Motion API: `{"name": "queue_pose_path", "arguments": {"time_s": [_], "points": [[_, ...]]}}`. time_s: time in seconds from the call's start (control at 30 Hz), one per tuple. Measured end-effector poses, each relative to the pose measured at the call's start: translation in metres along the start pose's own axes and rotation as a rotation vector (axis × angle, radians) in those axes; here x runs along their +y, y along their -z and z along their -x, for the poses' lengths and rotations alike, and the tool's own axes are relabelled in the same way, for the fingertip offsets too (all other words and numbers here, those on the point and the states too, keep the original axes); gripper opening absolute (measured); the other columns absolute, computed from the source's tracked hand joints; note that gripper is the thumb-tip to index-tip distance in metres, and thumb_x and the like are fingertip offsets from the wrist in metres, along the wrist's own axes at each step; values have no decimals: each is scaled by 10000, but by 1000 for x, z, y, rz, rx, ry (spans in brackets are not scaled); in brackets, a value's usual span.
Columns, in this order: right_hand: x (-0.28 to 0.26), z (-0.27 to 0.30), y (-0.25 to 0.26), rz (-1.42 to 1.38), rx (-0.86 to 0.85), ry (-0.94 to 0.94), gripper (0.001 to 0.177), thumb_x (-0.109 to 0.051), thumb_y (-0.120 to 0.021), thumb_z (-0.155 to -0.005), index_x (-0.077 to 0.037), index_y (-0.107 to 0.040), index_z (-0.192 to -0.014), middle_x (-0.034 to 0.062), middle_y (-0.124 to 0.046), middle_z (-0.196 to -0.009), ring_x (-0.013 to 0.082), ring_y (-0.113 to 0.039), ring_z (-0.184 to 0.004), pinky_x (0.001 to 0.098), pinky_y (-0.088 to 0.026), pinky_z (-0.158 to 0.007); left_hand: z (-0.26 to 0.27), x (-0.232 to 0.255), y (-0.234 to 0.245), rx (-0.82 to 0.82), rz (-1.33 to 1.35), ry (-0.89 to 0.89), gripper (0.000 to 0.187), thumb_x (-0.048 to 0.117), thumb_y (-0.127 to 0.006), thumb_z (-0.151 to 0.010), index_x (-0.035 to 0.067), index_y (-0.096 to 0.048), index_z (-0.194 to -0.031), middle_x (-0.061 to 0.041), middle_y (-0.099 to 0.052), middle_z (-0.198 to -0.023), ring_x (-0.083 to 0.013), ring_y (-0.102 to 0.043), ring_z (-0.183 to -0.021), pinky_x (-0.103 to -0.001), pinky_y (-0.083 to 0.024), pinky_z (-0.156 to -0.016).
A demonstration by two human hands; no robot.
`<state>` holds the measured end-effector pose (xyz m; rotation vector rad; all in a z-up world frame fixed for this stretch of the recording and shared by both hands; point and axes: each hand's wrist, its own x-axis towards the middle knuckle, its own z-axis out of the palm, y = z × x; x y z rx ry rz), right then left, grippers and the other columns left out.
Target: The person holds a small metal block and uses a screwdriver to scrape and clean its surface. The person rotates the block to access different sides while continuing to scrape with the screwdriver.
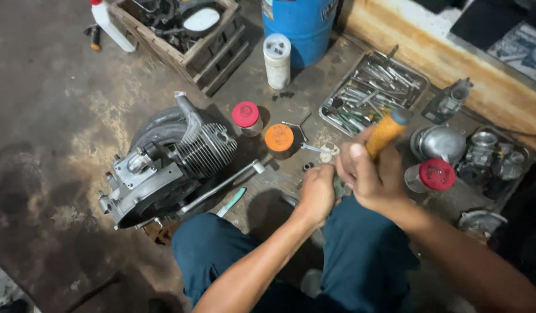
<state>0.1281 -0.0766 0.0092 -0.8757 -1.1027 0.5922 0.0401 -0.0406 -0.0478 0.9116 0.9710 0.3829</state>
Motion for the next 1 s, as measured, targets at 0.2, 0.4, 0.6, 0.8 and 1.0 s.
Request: {"name": "queue_pose_path", "arguments": {"time_s": [0.2, 0.4, 0.6, 0.8, 1.0], "points": [[-20, 1, 1, 9, 45, -4, 297, -215, -392, -1101, -43, -397, -858, 44, -296, -506, 230, -445, -318, 250, -358, -322, -5, -3, -11, -42, 208, 14, 334, 251, -586, -970, -69, -662, -915, -180, -557, -790, -293, -626, -667, -411, -571, -482], [-34, 11, 6, -101, 181, 217, 208, -377, -504, -1150, -172, -512, -1110, 39, -630, -1013, 153, -663, -955, 297, -534, -909, 0, -8, 17, -490, 585, -195, 382, 343, -495, -1102, -13, -630, -1069, -169, -690, -904, -173, -647, -736, -238, -512, -603], [-44, 38, -13, -346, 167, 19, 281, -381, -567, -1147, -138, -533, -1285, 229, -653, -1092, 273, -680, -825, 348, -591, -753, 39, 4, 43, -439, 864, -411, 402, 379, -463, -1108, 2, -599, -1143, -225, -648, -1124, -212, -597, -874, -284, -504, -758], [-26, 61, -36, -4, -31, 57, 391, 14, -568, -951, -158, -362, -1237, 187, -674, -1100, 204, -739, -829, 302, -669, -827, 58, -9, 69, -316, 948, -458, 351, 375, -454, -1101, 43, -551, -1160, -182, -625, -1128, -237, -593, -996, -360, -500, -908], [-13, 66, -40, 152, -113, 59, 359, 29, -635, -887, -131, -449, -1149, 172, -728, -1046, 189, -783, -822, 246, -695, -749, 54, -18, 81, -255, 867, -593, 308, 337, -475, -1096, 36, -520, -1146, -163, -587, -1159, -220, -585, -990, -351, -491, -902]]}}
